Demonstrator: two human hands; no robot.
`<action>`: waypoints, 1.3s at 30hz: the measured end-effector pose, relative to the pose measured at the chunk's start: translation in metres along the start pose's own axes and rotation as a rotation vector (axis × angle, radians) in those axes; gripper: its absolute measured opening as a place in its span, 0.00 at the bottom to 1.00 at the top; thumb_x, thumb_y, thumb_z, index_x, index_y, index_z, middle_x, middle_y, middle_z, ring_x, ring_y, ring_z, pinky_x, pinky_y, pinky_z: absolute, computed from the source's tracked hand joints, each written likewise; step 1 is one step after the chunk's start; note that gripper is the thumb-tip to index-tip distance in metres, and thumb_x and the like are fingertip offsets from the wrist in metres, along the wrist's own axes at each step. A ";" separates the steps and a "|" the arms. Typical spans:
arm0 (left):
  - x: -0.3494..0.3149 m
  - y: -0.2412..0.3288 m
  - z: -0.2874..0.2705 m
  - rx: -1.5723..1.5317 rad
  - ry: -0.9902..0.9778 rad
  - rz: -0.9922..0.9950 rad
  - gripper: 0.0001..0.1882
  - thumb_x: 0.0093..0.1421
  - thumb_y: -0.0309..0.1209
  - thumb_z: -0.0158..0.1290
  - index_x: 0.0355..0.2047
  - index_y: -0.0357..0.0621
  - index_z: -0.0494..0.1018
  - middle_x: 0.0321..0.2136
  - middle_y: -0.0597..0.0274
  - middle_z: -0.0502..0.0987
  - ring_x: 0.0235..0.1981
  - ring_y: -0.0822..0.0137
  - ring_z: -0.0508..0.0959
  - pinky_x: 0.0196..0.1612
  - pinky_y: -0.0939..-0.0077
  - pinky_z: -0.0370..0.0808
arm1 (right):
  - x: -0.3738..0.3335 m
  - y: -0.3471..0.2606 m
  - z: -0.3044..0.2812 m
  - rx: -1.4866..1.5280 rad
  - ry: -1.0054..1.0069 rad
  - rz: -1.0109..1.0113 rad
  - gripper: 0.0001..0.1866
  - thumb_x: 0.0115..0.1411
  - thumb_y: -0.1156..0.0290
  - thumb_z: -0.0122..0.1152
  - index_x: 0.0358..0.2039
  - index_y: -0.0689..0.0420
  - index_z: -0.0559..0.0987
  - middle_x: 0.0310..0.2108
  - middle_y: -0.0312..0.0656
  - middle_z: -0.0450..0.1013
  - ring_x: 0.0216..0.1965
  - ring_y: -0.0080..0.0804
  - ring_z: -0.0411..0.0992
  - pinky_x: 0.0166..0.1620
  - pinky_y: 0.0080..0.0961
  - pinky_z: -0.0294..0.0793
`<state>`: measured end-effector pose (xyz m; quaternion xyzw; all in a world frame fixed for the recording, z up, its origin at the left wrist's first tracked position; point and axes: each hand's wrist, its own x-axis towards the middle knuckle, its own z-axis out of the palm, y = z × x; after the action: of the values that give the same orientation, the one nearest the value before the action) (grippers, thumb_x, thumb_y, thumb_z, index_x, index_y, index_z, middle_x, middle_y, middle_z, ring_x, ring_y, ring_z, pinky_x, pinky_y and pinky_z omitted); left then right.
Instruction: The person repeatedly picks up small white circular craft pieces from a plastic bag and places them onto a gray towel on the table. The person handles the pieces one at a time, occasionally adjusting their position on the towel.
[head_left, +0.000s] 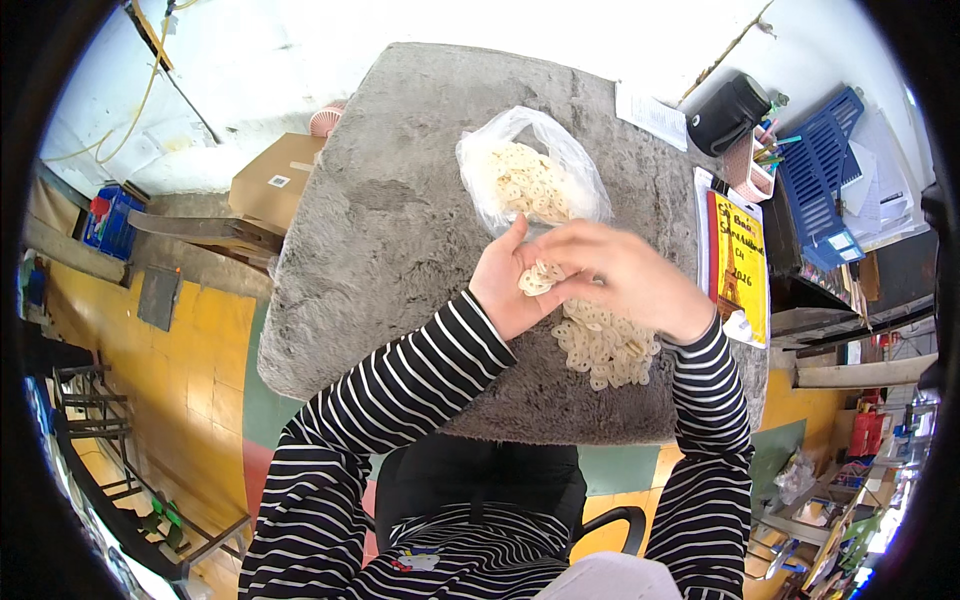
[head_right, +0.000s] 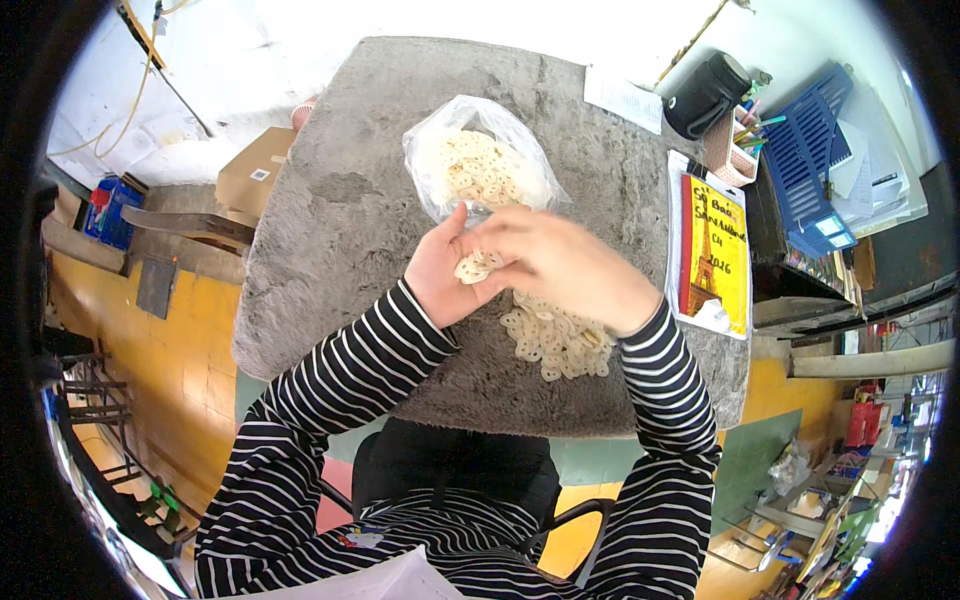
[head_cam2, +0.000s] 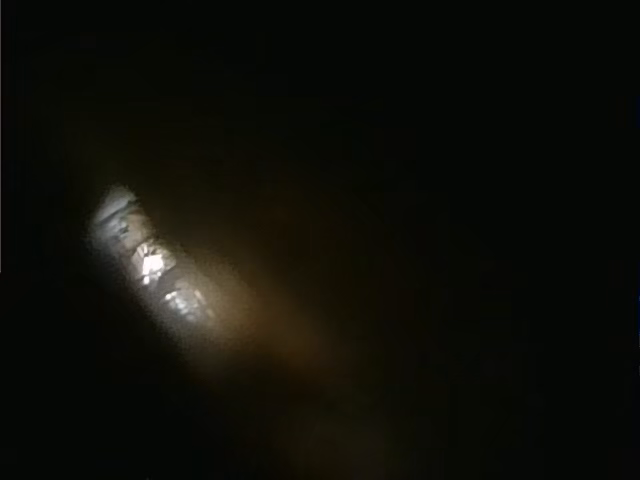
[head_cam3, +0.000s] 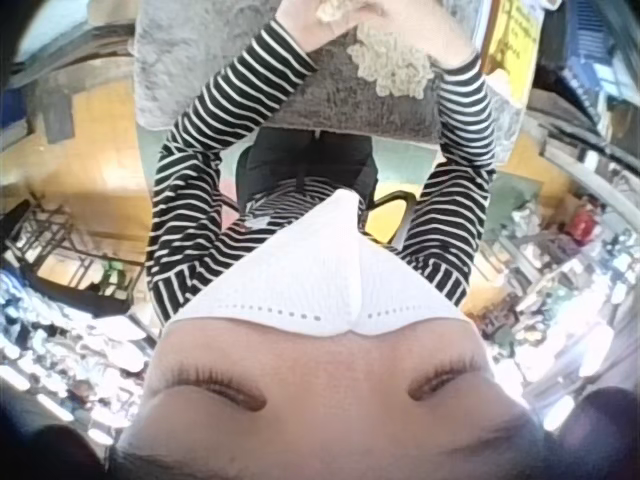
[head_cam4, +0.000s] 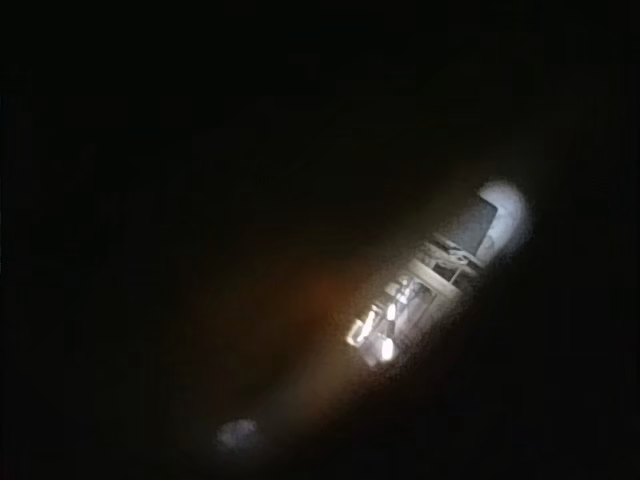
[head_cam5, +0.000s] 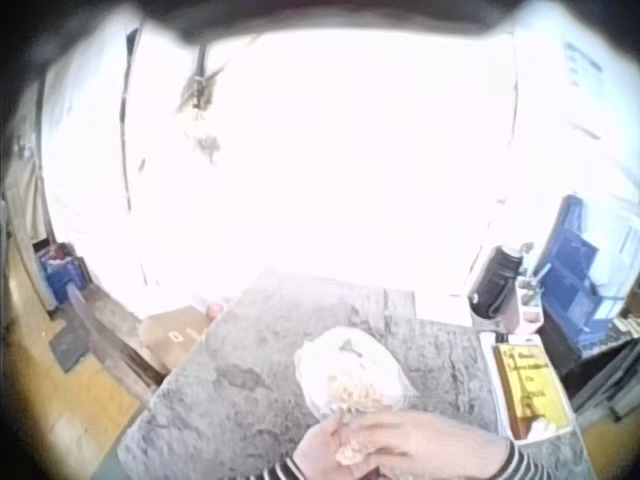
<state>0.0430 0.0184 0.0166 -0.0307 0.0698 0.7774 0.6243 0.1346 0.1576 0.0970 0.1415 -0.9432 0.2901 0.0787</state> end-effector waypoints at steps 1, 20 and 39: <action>0.002 0.001 -0.005 -0.018 -0.107 -0.019 0.38 0.74 0.53 0.24 0.67 0.29 0.53 0.64 0.42 0.64 0.64 0.51 0.66 0.69 0.56 0.61 | -0.005 -0.002 0.007 -0.004 -0.033 -0.033 0.17 0.55 0.77 0.64 0.47 0.59 0.80 0.39 0.45 0.76 0.41 0.43 0.77 0.44 0.32 0.77; 0.003 -0.001 0.007 0.044 0.173 0.005 0.41 0.74 0.55 0.20 0.66 0.25 0.53 0.67 0.37 0.58 0.68 0.48 0.61 0.70 0.58 0.60 | 0.019 0.019 -0.016 -0.001 0.092 0.001 0.22 0.56 0.80 0.62 0.52 0.59 0.78 0.45 0.45 0.75 0.39 0.36 0.77 0.42 0.27 0.77; 0.006 0.001 -0.007 0.081 0.098 0.014 0.41 0.74 0.55 0.21 0.64 0.23 0.55 0.61 0.39 0.65 0.65 0.51 0.65 0.71 0.57 0.58 | 0.028 0.032 -0.006 -0.100 0.248 0.030 0.10 0.60 0.79 0.58 0.42 0.63 0.78 0.40 0.47 0.75 0.34 0.44 0.77 0.38 0.32 0.77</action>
<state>0.0404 0.0229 0.0094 -0.0430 0.1322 0.7759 0.6154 0.0986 0.1800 0.0920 0.0862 -0.9416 0.2590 0.1974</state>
